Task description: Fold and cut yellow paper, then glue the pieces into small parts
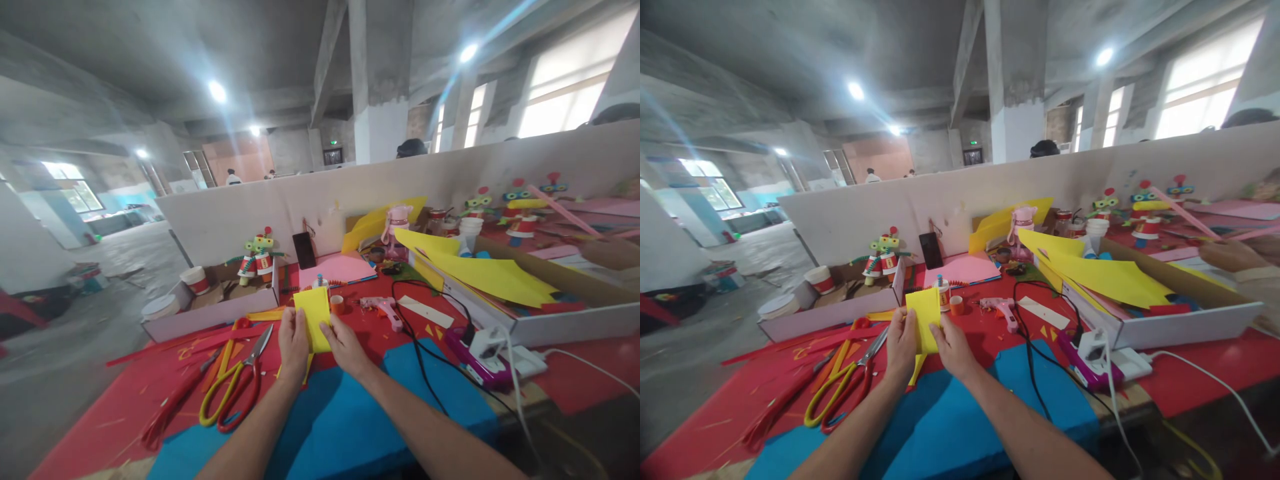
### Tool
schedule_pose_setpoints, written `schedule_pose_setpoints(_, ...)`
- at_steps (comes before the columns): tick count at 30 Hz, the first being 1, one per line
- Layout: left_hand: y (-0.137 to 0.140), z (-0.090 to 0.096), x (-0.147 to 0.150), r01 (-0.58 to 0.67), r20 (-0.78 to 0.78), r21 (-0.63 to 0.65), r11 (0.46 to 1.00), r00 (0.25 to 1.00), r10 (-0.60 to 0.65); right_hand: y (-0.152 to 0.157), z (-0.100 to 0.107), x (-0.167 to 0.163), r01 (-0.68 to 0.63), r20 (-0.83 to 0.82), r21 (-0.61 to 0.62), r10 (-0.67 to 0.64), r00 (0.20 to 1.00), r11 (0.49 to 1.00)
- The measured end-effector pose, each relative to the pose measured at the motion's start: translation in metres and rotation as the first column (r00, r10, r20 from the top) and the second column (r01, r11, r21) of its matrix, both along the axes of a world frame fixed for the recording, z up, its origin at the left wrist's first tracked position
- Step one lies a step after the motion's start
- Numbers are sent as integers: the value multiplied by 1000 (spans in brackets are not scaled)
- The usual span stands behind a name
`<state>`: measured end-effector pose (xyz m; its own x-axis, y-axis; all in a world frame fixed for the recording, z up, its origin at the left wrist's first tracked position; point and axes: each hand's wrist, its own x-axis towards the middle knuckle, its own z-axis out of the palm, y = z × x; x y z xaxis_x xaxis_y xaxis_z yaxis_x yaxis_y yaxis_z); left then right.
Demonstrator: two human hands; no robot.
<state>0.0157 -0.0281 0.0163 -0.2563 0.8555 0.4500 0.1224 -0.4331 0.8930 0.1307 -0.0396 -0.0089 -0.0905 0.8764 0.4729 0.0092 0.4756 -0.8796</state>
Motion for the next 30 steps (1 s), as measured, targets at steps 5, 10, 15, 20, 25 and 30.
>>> schedule_pose_setpoints(5,1,-1,-2,-3,-26,29,1000,1000,4,-2,2,0,-28,3,-6,28,1000,1000)
schedule_pose_setpoints(10,0,8,0,159,141,-58,986,979,-150,3,3,7,14,71,-17,-12,997,1000)
schedule_pose_setpoints(15,9,21,-23,356,55,-172,918,934,-352,6,1,19,51,336,30,-58,940,998)
schedule_pose_setpoints(20,18,27,-46,427,-52,-269,863,889,-456,5,7,22,47,207,-26,-40,977,999)
schedule_pose_setpoints(25,17,23,-36,357,218,-25,934,914,-343,4,15,19,-223,-320,-248,137,937,943)
schedule_pose_setpoints(30,13,21,-27,451,347,-5,893,838,-421,6,17,22,-239,-434,-214,127,892,947)
